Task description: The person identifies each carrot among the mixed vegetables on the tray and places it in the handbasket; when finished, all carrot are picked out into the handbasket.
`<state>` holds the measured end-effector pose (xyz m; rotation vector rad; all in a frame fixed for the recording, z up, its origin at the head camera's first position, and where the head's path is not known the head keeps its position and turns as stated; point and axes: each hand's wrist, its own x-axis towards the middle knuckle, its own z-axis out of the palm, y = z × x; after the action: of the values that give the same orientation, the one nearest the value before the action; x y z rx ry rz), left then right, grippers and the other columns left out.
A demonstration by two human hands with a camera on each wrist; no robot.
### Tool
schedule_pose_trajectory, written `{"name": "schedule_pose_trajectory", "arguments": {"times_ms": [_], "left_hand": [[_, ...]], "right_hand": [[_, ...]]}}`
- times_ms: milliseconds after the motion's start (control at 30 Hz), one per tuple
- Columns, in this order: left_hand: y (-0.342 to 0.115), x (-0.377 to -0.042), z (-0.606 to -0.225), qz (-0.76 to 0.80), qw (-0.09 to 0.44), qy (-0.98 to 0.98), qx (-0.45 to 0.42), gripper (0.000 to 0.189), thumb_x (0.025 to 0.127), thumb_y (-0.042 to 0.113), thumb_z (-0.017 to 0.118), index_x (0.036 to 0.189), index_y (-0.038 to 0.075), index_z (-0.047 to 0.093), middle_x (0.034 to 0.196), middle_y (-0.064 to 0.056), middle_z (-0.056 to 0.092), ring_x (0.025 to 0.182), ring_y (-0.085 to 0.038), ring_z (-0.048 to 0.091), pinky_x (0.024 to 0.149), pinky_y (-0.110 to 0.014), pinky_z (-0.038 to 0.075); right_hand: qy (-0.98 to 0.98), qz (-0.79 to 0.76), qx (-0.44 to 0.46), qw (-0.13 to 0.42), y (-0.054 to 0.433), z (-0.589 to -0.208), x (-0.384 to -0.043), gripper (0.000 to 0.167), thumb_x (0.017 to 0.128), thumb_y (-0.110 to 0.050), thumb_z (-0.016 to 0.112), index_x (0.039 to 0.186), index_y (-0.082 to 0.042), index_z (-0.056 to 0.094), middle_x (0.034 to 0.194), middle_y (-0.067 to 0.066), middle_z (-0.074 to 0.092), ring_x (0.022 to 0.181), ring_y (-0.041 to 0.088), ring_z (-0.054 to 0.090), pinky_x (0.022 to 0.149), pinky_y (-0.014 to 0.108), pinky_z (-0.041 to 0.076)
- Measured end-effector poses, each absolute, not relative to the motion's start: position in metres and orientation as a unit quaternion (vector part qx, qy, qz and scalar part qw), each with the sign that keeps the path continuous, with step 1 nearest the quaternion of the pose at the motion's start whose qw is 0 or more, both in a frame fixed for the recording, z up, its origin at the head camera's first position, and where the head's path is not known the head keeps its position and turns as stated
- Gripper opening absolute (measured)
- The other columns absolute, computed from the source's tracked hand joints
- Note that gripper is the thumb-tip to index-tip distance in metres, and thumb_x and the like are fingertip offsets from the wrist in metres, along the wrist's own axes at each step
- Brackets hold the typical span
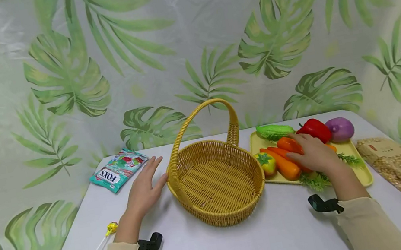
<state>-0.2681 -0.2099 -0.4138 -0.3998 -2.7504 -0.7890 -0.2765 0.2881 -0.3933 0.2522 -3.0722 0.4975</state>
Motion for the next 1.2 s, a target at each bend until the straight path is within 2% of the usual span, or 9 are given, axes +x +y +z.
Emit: {"name": "schedule_pose_trajectory", "arguments": {"times_ms": [100, 267, 433, 600, 733, 833, 1000, 1100, 1200], "left_hand": [[-0.208, -0.269, -0.418, -0.326, 0.106, -0.931, -0.127, 0.06, 0.103, 0.05, 0.047, 0.157, 0.029, 0.033, 0.165, -0.007, 0.029, 0.15, -0.036, 0.031, 0.117, -0.061, 0.027], [-0.206, -0.272, -0.425, -0.41, 0.083, -0.899, -0.127, 0.057, 0.104, 0.047, 0.046, 0.156, 0.027, 0.034, 0.162, -0.007, 0.034, 0.145, -0.037, 0.039, 0.117, -0.06, 0.029], [-0.202, -0.275, -0.432, -0.475, 0.06, -0.867, -0.135, 0.054, 0.105, 0.043, 0.046, 0.155, 0.025, 0.035, 0.161, -0.009, 0.037, 0.142, -0.037, 0.044, 0.115, -0.057, 0.034], [-0.196, -0.276, -0.436, -0.53, 0.048, -0.83, -0.168, 0.051, 0.107, 0.028, 0.044, 0.156, 0.014, 0.035, 0.159, -0.017, 0.038, 0.139, -0.04, 0.047, 0.113, -0.056, 0.038], [-0.193, -0.276, -0.44, -0.556, 0.049, -0.809, -0.183, 0.051, 0.107, 0.021, 0.043, 0.156, 0.009, 0.033, 0.156, -0.02, 0.04, 0.139, -0.042, 0.046, 0.114, -0.056, 0.036], [-0.193, -0.275, -0.441, -0.572, 0.038, -0.8, -0.175, 0.051, 0.108, 0.025, 0.043, 0.156, 0.014, 0.034, 0.159, -0.015, 0.039, 0.144, -0.038, 0.04, 0.118, -0.056, 0.029], [-0.191, -0.272, -0.443, -0.605, 0.003, -0.783, -0.147, 0.05, 0.107, 0.037, 0.043, 0.156, 0.026, 0.034, 0.163, -0.002, 0.033, 0.154, -0.028, 0.023, 0.123, -0.055, 0.015], [-0.191, -0.271, -0.445, -0.616, -0.006, -0.775, -0.141, 0.05, 0.107, 0.039, 0.042, 0.155, 0.03, 0.035, 0.163, 0.001, 0.033, 0.155, -0.024, 0.019, 0.124, -0.055, 0.012], [-0.191, -0.27, -0.445, -0.624, -0.012, -0.768, -0.145, 0.049, 0.107, 0.04, 0.042, 0.154, 0.032, 0.035, 0.163, 0.002, 0.034, 0.155, -0.023, 0.021, 0.124, -0.055, 0.013]], "right_hand": [[-0.985, 0.153, 0.076, 0.011, 0.291, -0.396, -0.278, 0.075, 0.098, -0.046, 0.058, 0.155, -0.005, 0.031, 0.15, 0.034, 0.038, 0.134, 0.059, 0.034, 0.101, 0.075, 0.033], [-0.986, 0.138, 0.088, 0.027, 0.294, -0.4, -0.28, 0.064, 0.099, -0.036, 0.057, 0.152, -0.006, 0.037, 0.145, 0.032, 0.047, 0.128, 0.059, 0.041, 0.098, 0.074, 0.037], [-0.981, 0.169, 0.093, 0.02, 0.292, -0.403, -0.282, 0.059, 0.1, -0.028, 0.055, 0.151, -0.003, 0.039, 0.145, 0.033, 0.047, 0.13, 0.057, 0.042, 0.101, 0.073, 0.036], [-0.976, 0.203, 0.075, 0.009, 0.291, -0.404, -0.283, 0.059, 0.1, -0.027, 0.056, 0.15, 0.0, 0.038, 0.145, 0.035, 0.045, 0.131, 0.057, 0.042, 0.104, 0.072, 0.034], [-0.974, 0.22, 0.058, 0.002, 0.293, -0.406, -0.284, 0.06, 0.101, -0.029, 0.055, 0.15, -0.001, 0.037, 0.146, 0.035, 0.044, 0.131, 0.057, 0.043, 0.104, 0.072, 0.034], [-0.971, 0.233, 0.053, 0.0, 0.294, -0.408, -0.285, 0.06, 0.101, -0.031, 0.056, 0.15, -0.002, 0.037, 0.147, 0.035, 0.043, 0.13, 0.058, 0.042, 0.103, 0.073, 0.034], [-0.967, 0.249, 0.047, 0.014, 0.297, -0.41, -0.286, 0.059, 0.1, -0.03, 0.057, 0.149, -0.002, 0.039, 0.143, 0.035, 0.048, 0.126, 0.057, 0.046, 0.1, 0.072, 0.037], [-0.965, 0.257, 0.044, 0.029, 0.298, -0.412, -0.287, 0.056, 0.1, -0.025, 0.057, 0.148, -0.002, 0.04, 0.137, 0.033, 0.055, 0.122, 0.053, 0.052, 0.098, 0.069, 0.041], [-0.964, 0.26, 0.038, 0.032, 0.299, -0.412, -0.288, 0.054, 0.099, -0.024, 0.057, 0.147, -0.002, 0.043, 0.134, 0.033, 0.057, 0.121, 0.052, 0.053, 0.098, 0.068, 0.041]]}}
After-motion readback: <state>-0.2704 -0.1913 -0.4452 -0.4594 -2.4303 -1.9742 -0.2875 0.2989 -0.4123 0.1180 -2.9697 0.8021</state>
